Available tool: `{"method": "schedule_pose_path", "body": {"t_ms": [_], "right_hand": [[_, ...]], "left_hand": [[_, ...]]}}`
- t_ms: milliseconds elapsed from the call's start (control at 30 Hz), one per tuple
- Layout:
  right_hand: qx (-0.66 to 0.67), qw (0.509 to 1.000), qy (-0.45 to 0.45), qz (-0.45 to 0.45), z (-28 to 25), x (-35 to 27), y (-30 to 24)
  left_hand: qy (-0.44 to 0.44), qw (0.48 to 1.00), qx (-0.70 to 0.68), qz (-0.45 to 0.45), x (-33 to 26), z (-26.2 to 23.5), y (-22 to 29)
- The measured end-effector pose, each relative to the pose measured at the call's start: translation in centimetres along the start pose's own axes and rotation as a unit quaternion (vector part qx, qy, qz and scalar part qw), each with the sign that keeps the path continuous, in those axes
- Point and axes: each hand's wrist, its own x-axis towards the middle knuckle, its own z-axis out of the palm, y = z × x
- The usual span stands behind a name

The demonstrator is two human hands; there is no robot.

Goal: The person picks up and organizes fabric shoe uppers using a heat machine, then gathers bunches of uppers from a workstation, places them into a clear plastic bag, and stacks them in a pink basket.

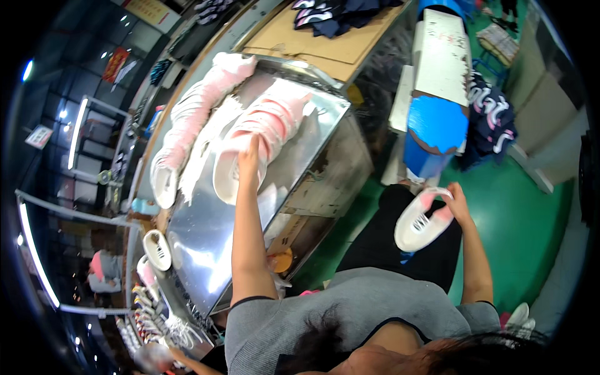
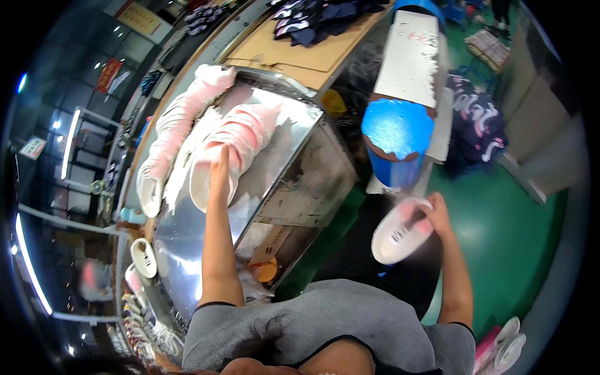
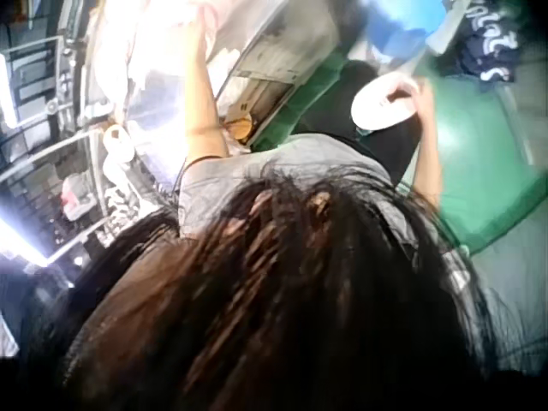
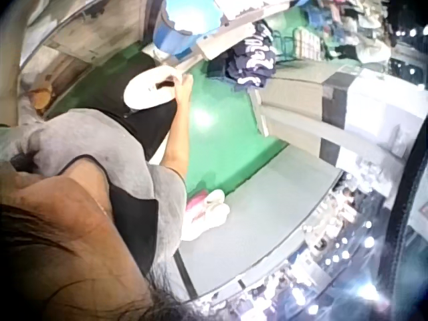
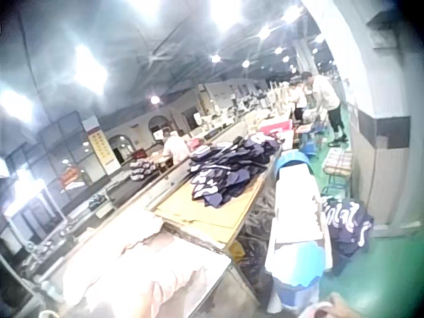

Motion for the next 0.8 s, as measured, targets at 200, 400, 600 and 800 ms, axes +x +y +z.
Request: {"method": "schedule_pose_path", "body": {"t_ms": [200,400,600,800], "right_hand": [[0.263,0.959,0.092,-0.060,0.4,-5.5,-12.6],[0.450,0.882,0.138,0.023,2.5,-8.0,-19.1],[0.543,0.824,0.161,0.012,5.9,-7.3,-22.3],[0.426,0.896,0.113,0.060,4.8,-6.8,-18.4]], "left_hand": [[-0.144,0.979,-0.144,0.026,1.7,0.6,-0.2],[-0.093,0.991,-0.087,0.045,-18.1,1.1,1.9],[-0.494,0.809,-0.292,-0.123,-28.0,12.5,4.9],[-0.465,0.824,-0.311,-0.086,-26.6,16.7,5.8]]}}
